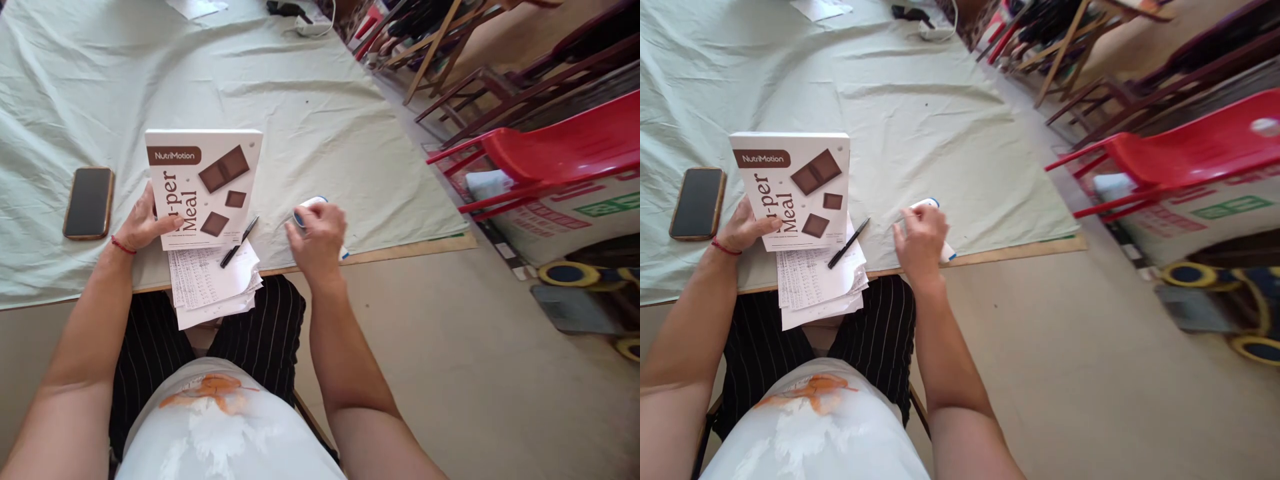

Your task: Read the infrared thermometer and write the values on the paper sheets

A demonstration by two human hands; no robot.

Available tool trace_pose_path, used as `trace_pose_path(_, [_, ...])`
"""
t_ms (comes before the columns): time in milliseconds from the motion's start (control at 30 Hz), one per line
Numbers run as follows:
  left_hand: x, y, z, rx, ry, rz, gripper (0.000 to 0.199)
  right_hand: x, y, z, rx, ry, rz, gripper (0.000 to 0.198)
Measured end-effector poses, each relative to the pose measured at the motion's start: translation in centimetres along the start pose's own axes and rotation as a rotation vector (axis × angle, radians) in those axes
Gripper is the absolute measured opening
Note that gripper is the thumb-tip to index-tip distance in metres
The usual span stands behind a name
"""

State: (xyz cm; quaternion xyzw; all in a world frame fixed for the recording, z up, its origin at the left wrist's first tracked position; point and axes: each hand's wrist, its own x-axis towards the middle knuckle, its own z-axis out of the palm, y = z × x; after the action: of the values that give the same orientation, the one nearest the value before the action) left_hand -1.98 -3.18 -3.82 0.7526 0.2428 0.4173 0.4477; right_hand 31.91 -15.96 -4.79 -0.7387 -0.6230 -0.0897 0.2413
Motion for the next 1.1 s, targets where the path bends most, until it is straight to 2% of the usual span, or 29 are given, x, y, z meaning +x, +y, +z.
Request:
trace_pose_path(67, [0.0, 0.1, 0.1, -0.012, 0.005, -0.015, 0.069, -0.2, -2.1, 0.7, 0.08, -0.109, -0.188, 0.032])
trace_pose_path(133, [0.0, 0.4, 0.3, -0.027, 0.016, -0.034, 0.069, -0.3, -3.4, 1.2, 0.102, -0.234, -0.312, 0.033])
trace_pose_path(233, [0.1, 0.8, 0.2, 0.0, 0.079, -0.044, 0.074, -0.2, -3.4, 0.9, 0.083, -0.331, -0.415, 0.029])
trace_pose_path(367, [0.3, 0.3, -0.9, 0.066, 0.239, -0.026, 0.073, -0.3, -2.2, -0.1, 0.073, -0.347, -0.498, 0.026])
trace_pose_path(467, [0.5, -1.3, -2.0, 0.143, 0.306, 0.002, 0.078, -0.9, -2.0, -0.3, 0.094, -0.32, -0.495, 0.027])
trace_pose_path(567, [0.4, -2.4, -2.5, 0.221, 0.248, 0.015, 0.085, -1.5, -2.3, 0.0, 0.129, -0.293, -0.446, 0.025])
trace_pose_path(633, [0.2, -2.2, -2.5, 0.327, 0.265, 0.052, 0.089, -1.8, -2.5, 0.2, 0.166, -0.267, -0.402, 0.022])
trace_pose_path(700, [-0.3, -1.5, -2.0, 0.512, 0.367, 0.157, 0.093, -2.0, -2.5, 0.2, 0.218, -0.205, -0.33, 0.021])
trace_pose_path(767, [-0.8, -0.7, -1.1, 0.691, 0.418, 0.292, 0.088, -2.1, -2.7, 0.1, 0.276, -0.1, -0.203, 0.022])
trace_pose_path(800, [-0.9, -0.4, -0.4, 0.745, 0.376, 0.347, 0.077, -2.1, -2.9, -0.2, 0.308, -0.037, -0.123, 0.022])
trace_pose_path(833, [-1.0, -0.2, 0.5, 0.773, 0.281, 0.381, 0.065, -2.1, -3.3, -0.5, 0.345, 0.032, -0.035, 0.024])
trace_pose_path(900, [-0.7, -0.2, 2.4, 0.776, -0.033, 0.356, 0.049, -2.0, -4.6, -1.4, 0.459, 0.162, 0.121, 0.026])
trace_pose_path(967, [-0.2, -0.3, 4.1, 0.751, -0.322, 0.293, 0.052, -2.1, -6.8, -2.5, 0.644, 0.241, 0.209, 0.028])
trace_pose_path(1033, [0.2, -0.3, 5.2, 0.73, -0.465, 0.271, 0.065, -2.2, -9.6, -3.2, 0.895, 0.211, 0.211, 0.029])
trace_pose_path(1100, [0.3, -0.1, 5.6, 0.7, -0.465, 0.231, 0.076, -2.5, -12.6, -3.0, 1.173, 0.075, 0.19, 0.027])
